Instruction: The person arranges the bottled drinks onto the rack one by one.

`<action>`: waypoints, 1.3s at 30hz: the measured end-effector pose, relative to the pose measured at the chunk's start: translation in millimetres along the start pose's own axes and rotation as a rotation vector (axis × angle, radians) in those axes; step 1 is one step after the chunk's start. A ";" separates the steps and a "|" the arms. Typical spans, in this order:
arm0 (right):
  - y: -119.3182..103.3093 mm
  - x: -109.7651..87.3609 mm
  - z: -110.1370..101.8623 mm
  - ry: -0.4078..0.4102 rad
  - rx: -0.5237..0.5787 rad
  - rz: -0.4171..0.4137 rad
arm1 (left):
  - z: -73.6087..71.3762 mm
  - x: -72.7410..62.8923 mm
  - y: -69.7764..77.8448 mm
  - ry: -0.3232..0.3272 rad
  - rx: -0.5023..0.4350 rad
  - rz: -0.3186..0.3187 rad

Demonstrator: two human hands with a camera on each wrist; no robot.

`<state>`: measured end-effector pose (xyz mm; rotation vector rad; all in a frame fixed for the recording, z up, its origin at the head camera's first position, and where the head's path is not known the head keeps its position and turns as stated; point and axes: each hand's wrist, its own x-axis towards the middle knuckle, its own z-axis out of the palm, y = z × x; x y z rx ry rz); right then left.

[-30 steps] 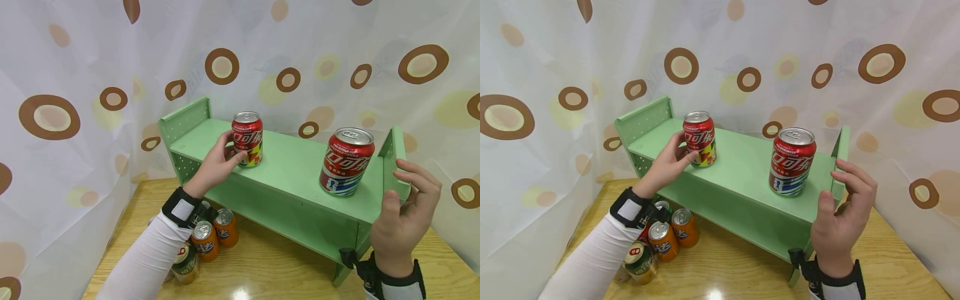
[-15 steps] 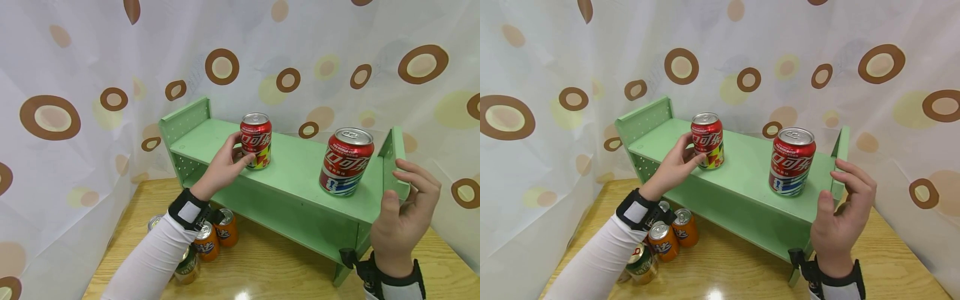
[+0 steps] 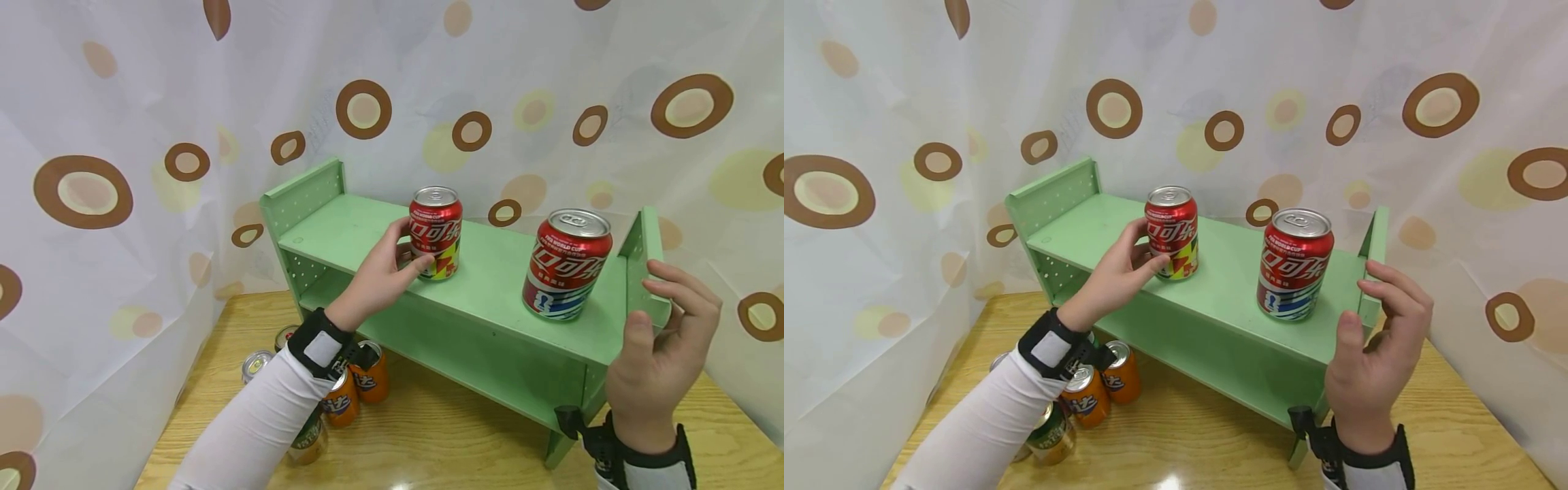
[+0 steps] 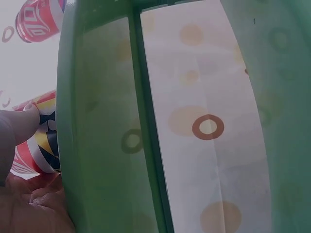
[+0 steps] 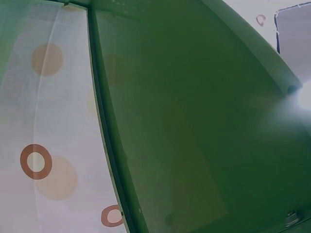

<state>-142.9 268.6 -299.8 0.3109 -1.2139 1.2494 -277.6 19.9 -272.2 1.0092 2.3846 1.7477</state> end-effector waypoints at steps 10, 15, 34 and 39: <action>0.3 0.0 0.6 0.000 0.010 0.000 | 10.9 2.9 7.1 -0.038 0.016 0.005; -0.1 -0.2 0.9 -0.004 0.002 -0.005 | 16.5 3.8 9.9 -0.058 0.006 0.007; 0.7 0.7 0.0 0.002 0.003 -0.003 | 32.9 9.1 16.8 -0.102 0.015 0.034; 0.5 0.9 0.5 0.003 0.020 -0.004 | 36.4 10.0 17.5 -0.109 0.017 0.045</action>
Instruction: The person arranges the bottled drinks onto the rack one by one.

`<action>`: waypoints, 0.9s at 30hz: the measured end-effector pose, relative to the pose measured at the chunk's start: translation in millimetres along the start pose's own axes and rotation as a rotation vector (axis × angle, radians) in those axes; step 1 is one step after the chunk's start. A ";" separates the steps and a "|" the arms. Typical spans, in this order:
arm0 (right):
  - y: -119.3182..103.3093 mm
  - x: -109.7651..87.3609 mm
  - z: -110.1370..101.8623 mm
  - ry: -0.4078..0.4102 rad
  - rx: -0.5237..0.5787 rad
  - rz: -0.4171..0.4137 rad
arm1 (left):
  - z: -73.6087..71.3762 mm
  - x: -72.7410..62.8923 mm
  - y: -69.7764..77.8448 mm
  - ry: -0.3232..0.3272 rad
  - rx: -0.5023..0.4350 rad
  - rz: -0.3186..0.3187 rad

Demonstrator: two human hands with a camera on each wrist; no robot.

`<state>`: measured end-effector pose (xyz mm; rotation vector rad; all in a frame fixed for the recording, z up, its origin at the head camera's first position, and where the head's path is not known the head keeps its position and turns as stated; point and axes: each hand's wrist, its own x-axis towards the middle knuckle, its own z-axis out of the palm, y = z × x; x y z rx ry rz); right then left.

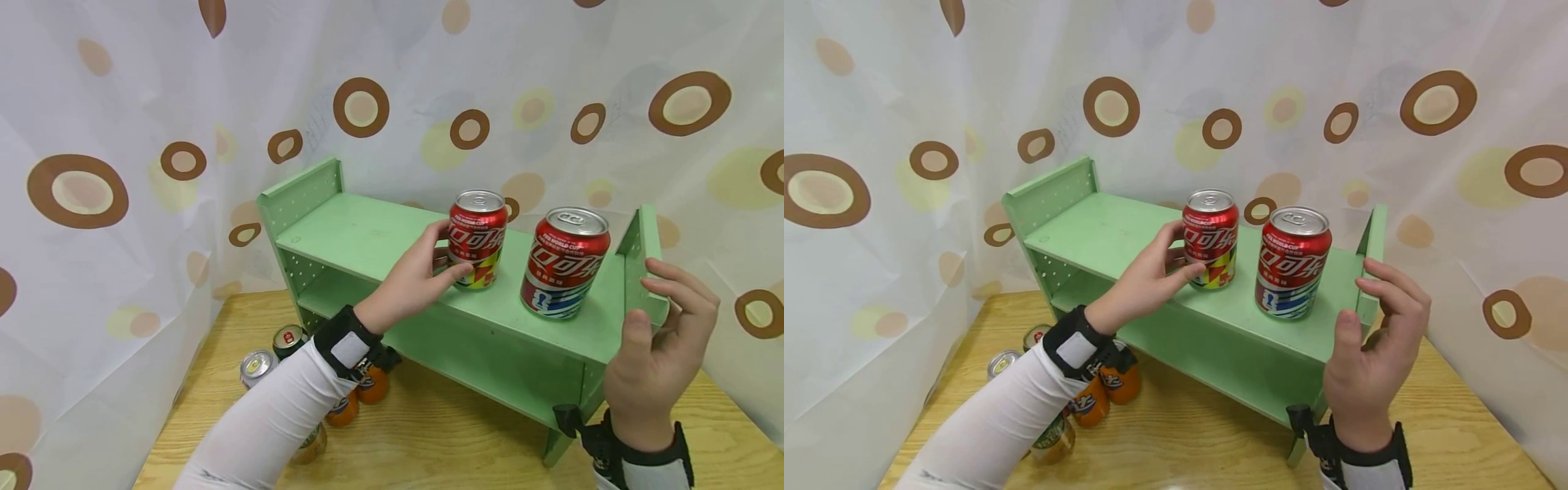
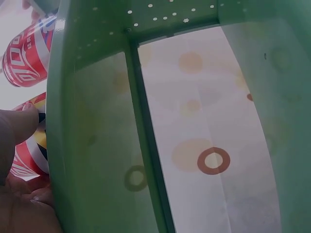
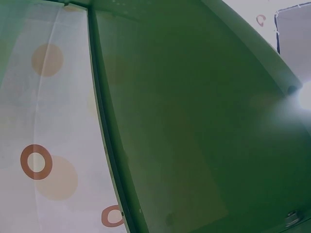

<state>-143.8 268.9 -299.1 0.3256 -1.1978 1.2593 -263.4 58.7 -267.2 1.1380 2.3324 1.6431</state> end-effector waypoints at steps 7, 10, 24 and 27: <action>-0.1 0.3 -0.1 -0.008 -0.014 0.002 | 2.6 0.4 0.4 -0.010 -0.003 0.009; -0.1 0.0 0.1 -0.002 -0.012 -0.001 | 3.6 1.0 0.0 -0.014 0.009 0.016; -1.3 -0.4 1.2 0.013 -0.005 0.000 | 4.7 2.0 -0.5 -0.052 0.035 0.025; -1.4 -0.6 1.3 0.015 -0.002 0.001 | 4.0 1.7 0.0 -0.063 0.041 0.026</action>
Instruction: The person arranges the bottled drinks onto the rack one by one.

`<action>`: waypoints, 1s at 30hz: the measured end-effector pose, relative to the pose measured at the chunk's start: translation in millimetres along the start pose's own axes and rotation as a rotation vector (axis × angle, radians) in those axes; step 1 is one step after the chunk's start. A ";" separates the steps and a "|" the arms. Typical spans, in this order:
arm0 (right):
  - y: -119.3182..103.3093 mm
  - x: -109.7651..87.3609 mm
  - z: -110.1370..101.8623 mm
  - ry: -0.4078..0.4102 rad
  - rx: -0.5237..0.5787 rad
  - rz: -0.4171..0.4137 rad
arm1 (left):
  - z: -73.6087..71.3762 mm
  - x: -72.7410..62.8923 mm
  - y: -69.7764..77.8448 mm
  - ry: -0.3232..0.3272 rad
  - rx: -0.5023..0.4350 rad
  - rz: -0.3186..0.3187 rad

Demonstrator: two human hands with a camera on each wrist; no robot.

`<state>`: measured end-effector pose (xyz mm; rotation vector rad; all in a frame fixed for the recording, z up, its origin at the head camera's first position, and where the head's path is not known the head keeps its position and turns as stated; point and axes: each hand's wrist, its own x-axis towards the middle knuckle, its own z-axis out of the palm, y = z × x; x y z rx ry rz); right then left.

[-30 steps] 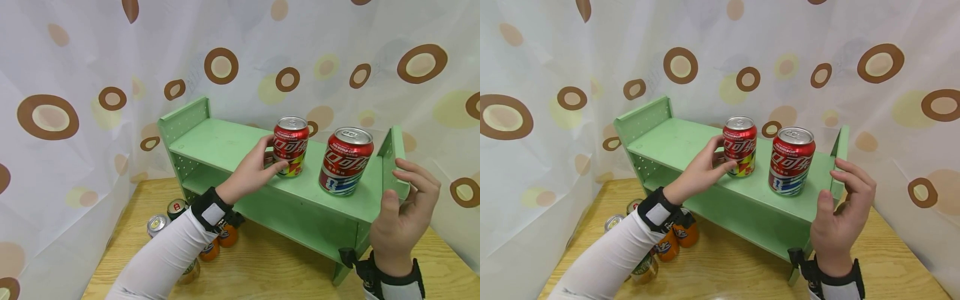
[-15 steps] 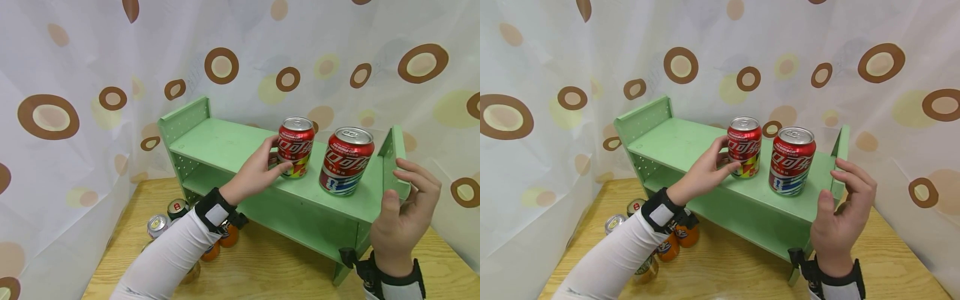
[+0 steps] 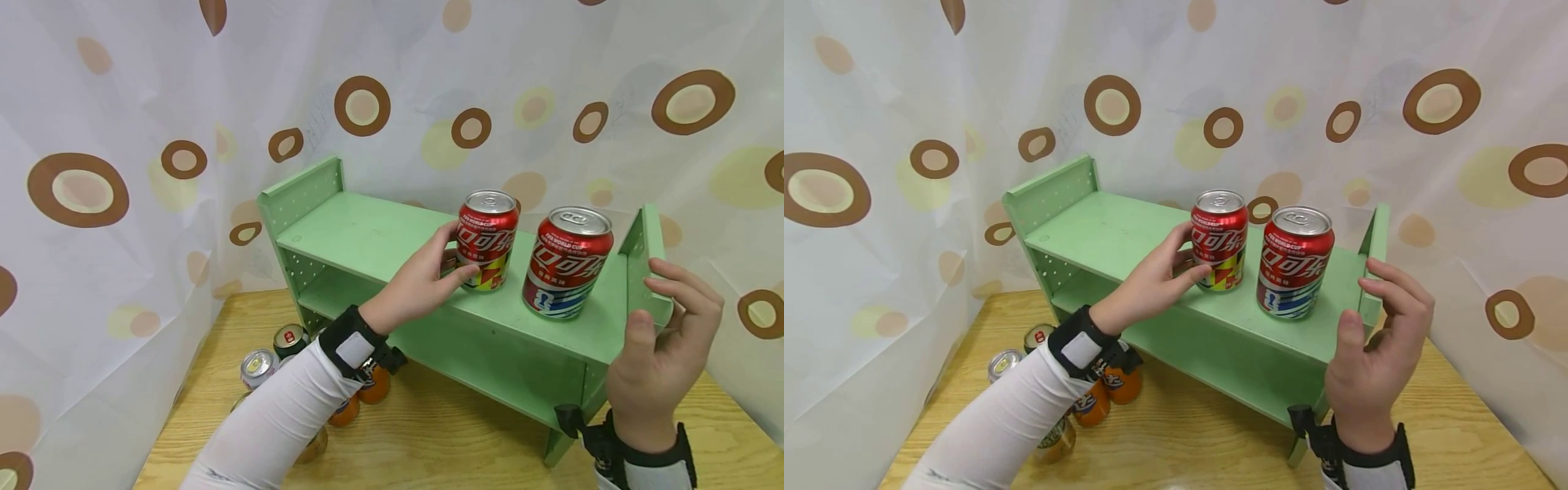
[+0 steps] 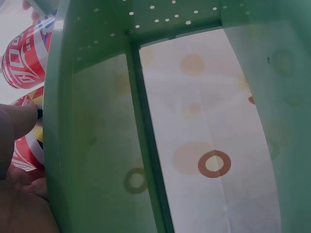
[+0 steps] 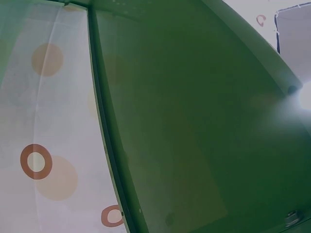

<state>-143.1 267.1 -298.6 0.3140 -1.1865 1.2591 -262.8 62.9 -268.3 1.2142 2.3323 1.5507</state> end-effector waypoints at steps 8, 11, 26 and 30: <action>0.1 0.0 0.1 -0.002 -0.003 0.004 | -1.3 0.2 1.2 -0.019 0.005 -0.008; 0.5 0.0 -0.2 -0.003 -0.003 0.005 | -1.1 0.2 1.2 -0.024 0.014 -0.006; 0.7 0.2 -0.7 -0.003 0.029 -0.003 | 0.8 -0.9 0.2 -0.030 0.054 -0.019; 1.6 0.1 -1.1 -0.005 0.032 -0.003 | 1.0 -4.0 0.9 -0.019 0.100 -0.028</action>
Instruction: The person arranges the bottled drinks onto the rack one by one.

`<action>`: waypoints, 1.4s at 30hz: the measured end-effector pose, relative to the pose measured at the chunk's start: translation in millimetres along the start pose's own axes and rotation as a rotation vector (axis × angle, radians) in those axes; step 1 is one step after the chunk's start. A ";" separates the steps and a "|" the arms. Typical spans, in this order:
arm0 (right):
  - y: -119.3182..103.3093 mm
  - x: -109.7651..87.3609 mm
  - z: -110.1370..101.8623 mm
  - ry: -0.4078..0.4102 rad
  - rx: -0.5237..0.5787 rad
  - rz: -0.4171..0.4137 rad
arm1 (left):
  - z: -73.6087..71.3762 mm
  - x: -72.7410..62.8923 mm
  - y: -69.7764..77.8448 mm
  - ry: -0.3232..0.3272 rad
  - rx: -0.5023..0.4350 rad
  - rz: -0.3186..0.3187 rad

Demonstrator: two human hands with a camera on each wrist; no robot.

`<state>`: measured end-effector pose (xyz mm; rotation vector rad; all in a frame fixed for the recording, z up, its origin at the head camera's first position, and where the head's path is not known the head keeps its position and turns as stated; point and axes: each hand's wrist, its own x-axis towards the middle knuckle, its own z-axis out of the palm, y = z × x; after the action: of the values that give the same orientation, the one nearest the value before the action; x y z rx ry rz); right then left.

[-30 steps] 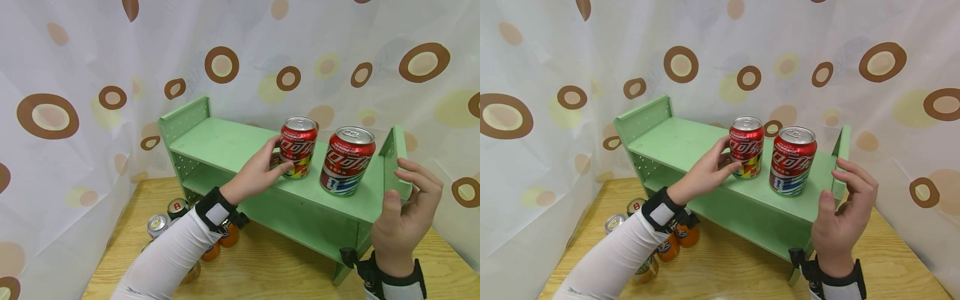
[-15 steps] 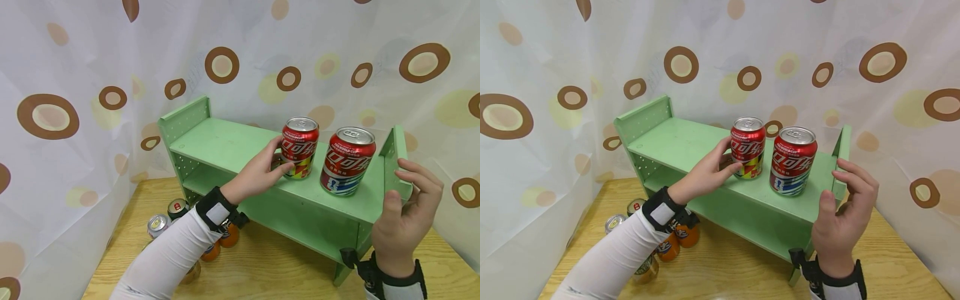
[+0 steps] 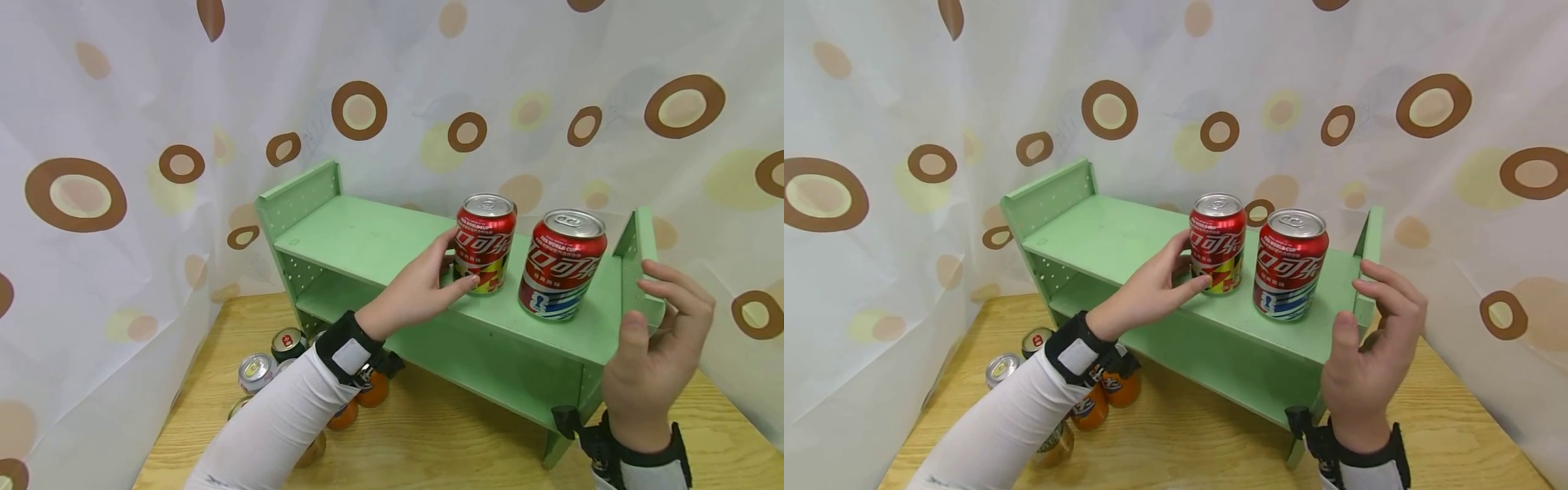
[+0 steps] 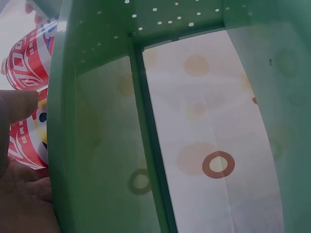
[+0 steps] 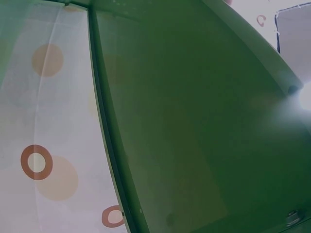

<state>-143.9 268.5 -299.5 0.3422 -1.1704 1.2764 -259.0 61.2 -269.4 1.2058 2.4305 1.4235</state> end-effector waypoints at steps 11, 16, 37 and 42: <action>0.3 -0.3 0.2 -0.003 -0.037 -0.008 | -4.1 -20.6 -2.7 0.084 -0.030 0.023; -0.4 0.1 -1.2 -0.004 -0.056 0.000 | -7.7 -35.1 -1.3 0.166 -0.032 0.057; 0.5 -0.4 -0.9 0.001 -0.015 -0.002 | -47.0 -121.8 -26.2 0.442 0.098 0.162; -0.1 -0.8 0.0 0.003 -0.019 -0.006 | -53.4 -142.5 -31.9 0.486 0.135 0.131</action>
<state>-143.7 268.0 -300.1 0.3290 -1.1777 1.2597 -202.6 -78.8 -306.9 1.1746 2.8447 1.7951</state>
